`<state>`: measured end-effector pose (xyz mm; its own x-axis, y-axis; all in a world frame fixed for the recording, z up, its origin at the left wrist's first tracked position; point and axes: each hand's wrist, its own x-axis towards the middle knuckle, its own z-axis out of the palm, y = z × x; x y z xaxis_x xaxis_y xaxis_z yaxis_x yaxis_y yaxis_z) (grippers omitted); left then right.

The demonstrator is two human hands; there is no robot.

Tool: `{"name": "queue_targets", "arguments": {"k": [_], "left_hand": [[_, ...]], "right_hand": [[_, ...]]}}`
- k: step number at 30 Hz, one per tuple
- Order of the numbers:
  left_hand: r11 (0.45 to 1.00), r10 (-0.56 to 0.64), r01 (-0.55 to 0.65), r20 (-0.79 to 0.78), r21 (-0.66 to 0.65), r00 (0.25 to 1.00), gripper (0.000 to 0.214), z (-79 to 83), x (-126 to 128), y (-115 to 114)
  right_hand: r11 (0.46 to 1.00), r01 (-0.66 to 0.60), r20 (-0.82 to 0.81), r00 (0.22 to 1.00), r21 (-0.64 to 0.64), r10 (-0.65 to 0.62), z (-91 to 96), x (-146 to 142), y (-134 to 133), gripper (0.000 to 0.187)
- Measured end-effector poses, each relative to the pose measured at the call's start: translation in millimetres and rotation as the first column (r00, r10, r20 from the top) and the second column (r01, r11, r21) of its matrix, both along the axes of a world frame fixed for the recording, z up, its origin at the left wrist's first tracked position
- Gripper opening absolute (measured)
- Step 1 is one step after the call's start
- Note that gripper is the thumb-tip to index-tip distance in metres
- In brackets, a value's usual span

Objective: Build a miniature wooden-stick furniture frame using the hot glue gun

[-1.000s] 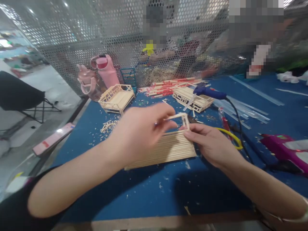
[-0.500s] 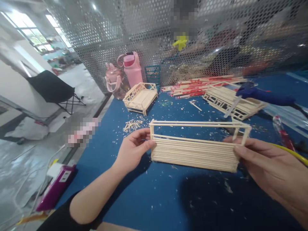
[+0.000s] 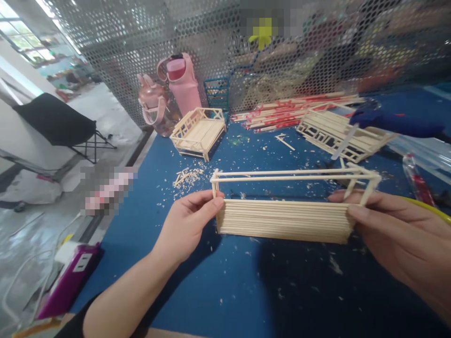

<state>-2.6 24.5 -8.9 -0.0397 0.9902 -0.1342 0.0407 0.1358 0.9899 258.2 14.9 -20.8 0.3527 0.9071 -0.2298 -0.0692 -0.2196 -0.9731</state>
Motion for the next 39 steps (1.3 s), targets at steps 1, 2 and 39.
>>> {"name": "queue_targets", "arguments": {"k": [1,2,39], "left_hand": [[1.000,0.000,0.001,-0.045,0.012,0.999,0.019,0.9,-0.8,0.0],[1.000,0.008,-0.006,-0.091,0.023,0.996,0.020,2.0,-1.2,-0.1],[0.901,0.052,-0.037,0.023,-0.432,0.998,0.046,7.6,-6.0,10.6]], "right_hand": [[1.000,-0.003,-0.004,1.000,0.001,0.003,-0.1,0.2,-0.3,0.035],[1.000,-0.005,-0.008,1.000,0.006,0.005,-0.7,0.8,-0.6,0.034],[0.898,-0.437,0.010,0.899,-0.051,0.438,-4.0,19.5,5.7,0.031]]}}
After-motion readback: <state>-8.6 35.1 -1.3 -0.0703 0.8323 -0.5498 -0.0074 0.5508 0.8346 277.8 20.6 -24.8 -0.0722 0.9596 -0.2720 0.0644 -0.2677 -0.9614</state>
